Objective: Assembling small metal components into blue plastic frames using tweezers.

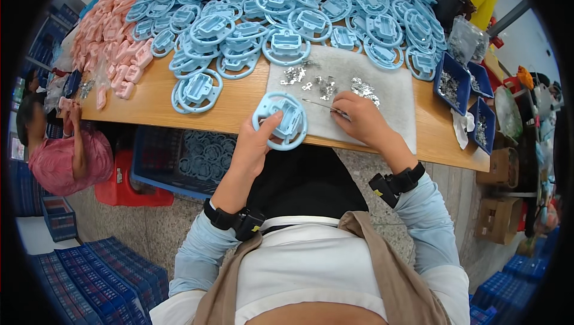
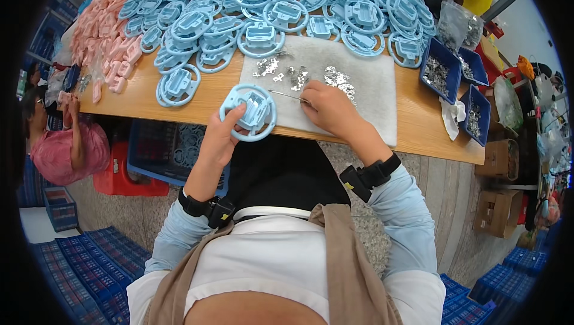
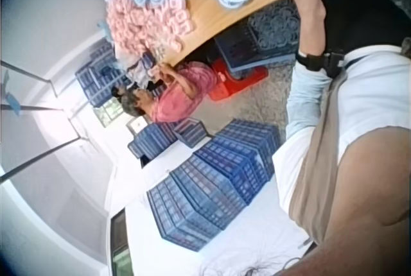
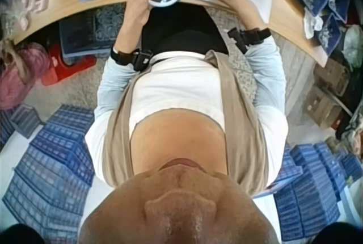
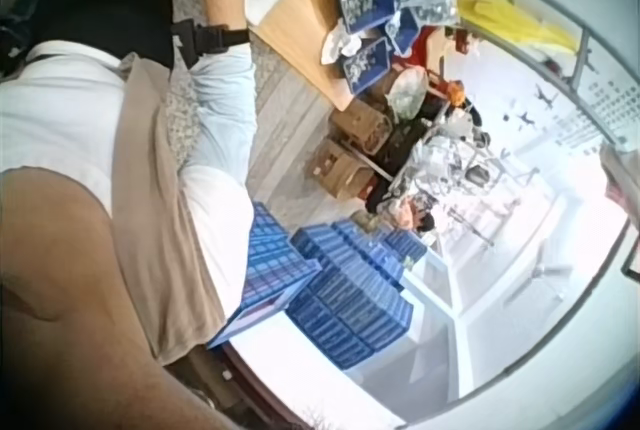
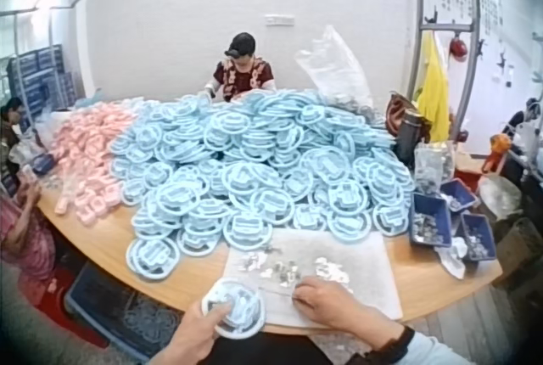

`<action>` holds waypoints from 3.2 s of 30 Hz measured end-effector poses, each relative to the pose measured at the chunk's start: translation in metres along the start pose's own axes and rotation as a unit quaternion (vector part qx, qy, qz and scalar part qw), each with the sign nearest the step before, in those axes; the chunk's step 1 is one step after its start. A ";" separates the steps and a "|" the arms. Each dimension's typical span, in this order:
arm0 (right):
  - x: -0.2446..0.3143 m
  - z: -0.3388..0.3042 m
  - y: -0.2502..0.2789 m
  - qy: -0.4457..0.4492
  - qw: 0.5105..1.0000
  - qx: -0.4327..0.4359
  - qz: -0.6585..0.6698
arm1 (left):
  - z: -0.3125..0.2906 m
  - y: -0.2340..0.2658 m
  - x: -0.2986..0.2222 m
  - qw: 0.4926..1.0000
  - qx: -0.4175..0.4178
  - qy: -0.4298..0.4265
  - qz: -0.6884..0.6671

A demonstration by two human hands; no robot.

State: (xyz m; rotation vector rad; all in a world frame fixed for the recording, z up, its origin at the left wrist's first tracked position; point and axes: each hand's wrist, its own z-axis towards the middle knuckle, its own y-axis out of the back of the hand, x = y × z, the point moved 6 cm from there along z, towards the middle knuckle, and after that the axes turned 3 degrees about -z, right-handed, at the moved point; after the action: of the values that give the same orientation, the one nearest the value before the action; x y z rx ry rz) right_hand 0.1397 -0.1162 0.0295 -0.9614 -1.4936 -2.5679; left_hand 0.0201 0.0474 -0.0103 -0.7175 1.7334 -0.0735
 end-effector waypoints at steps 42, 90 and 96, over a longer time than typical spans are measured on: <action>0.048 0.001 -0.026 -0.083 0.982 -0.156 0.073 | -0.014 -0.015 0.011 0.999 -0.004 -0.037 -0.008; 0.012 0.002 -0.042 -0.294 0.837 -0.030 0.461 | -0.018 -0.026 0.009 0.997 0.032 -0.065 0.008; 0.008 -0.001 -0.038 -0.286 0.878 -0.091 0.374 | -0.012 -0.024 0.018 0.999 0.034 0.003 0.000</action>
State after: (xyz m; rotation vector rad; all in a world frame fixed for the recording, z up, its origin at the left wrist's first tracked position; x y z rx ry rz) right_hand 0.1213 -0.0947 0.0035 -1.9667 -0.6674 -1.9341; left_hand 0.0172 0.0155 -0.0126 -0.6686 1.7281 -0.1345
